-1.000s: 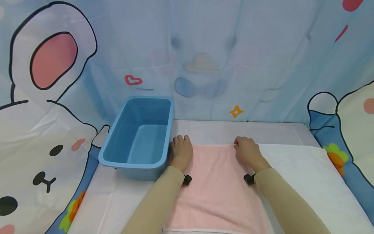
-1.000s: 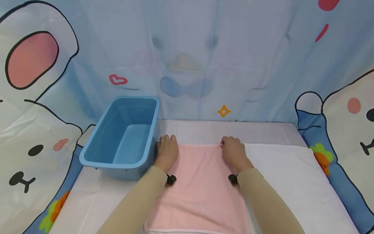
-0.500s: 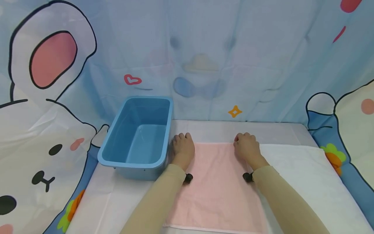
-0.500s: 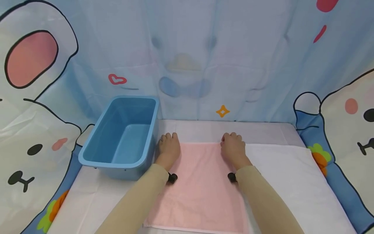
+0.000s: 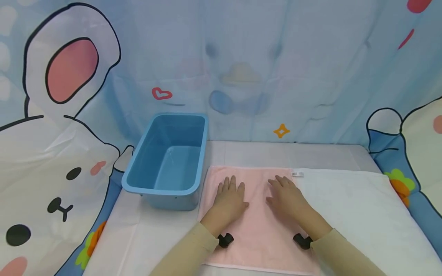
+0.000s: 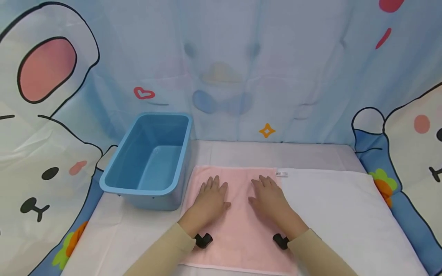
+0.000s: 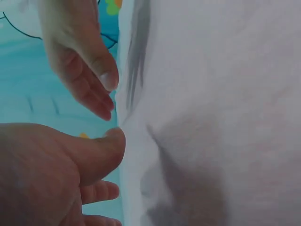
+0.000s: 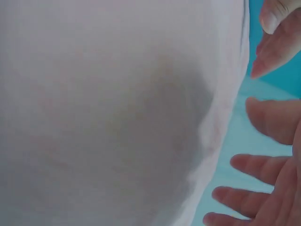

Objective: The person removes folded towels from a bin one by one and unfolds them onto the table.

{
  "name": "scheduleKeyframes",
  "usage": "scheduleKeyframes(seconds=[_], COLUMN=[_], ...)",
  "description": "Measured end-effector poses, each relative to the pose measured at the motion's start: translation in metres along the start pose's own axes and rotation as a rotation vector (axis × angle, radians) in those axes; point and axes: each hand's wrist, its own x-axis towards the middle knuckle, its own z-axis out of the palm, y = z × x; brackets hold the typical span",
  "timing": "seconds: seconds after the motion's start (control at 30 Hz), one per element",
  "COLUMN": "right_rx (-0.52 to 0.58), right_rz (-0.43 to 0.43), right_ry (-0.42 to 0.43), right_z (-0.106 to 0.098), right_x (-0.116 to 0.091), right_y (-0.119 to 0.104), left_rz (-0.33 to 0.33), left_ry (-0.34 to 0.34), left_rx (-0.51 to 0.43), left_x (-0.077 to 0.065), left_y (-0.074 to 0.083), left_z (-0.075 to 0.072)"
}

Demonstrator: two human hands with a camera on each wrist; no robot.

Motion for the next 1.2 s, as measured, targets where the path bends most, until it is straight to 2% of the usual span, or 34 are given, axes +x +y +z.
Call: scheduleKeyframes(seconds=[0.33,0.5,0.7,0.83,1.2], right_rx=[0.043,0.045,0.069,0.069,0.048], right_rz=[-0.059,-0.043,-0.002,0.015,0.081], right_ry=[-0.143,-0.182,-0.211,-0.192,-0.177], right_z=[0.006,0.009,0.016,0.023,0.042], right_x=[-0.071,-0.103,-0.128,-0.139,-0.155], right_y=[-0.023,-0.030,-0.032,-0.031,-0.029], left_rz=[0.070,0.058,0.023,0.027,0.031], left_ry=[-0.041,-0.048,-0.070,-0.086,-0.143], left_rx=[-0.051,-0.090,-0.153,-0.165,-0.215], left_x=[-0.059,-0.087,-0.113,-0.123,-0.129], left_y=[-0.009,-0.015,-0.019,-0.023,-0.039], left_z=[0.023,0.032,0.036,0.041,0.048])
